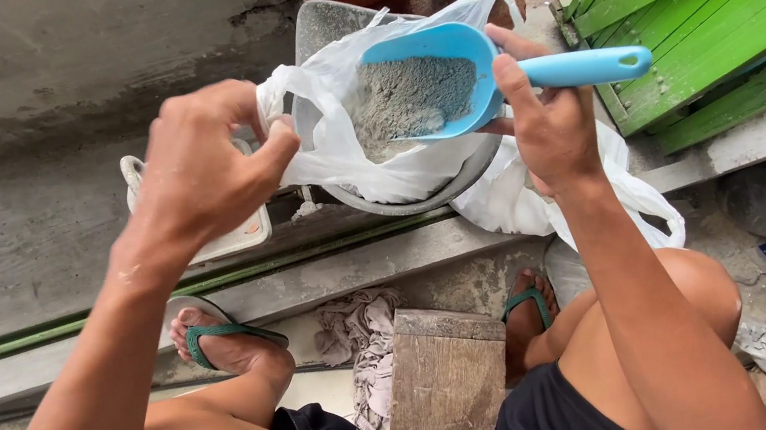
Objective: Using a plastic scoop to transfer grey powder from a large bag into a smaller plastic bag.
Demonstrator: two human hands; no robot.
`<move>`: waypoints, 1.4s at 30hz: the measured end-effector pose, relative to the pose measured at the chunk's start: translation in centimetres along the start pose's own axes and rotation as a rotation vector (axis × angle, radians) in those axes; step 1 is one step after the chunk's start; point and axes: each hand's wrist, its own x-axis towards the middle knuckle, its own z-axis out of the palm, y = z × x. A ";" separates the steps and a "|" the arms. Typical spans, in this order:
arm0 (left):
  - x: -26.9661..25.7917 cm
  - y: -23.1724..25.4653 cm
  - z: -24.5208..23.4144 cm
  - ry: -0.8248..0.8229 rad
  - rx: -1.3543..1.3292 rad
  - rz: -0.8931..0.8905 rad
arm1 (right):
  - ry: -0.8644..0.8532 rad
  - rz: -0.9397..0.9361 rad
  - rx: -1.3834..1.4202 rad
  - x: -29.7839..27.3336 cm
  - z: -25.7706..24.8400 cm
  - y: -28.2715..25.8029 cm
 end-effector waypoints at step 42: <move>12.5 -1.2 2.8 -0.360 0.343 -0.017 | -0.187 -0.602 -0.503 -1.2 -0.4 -0.3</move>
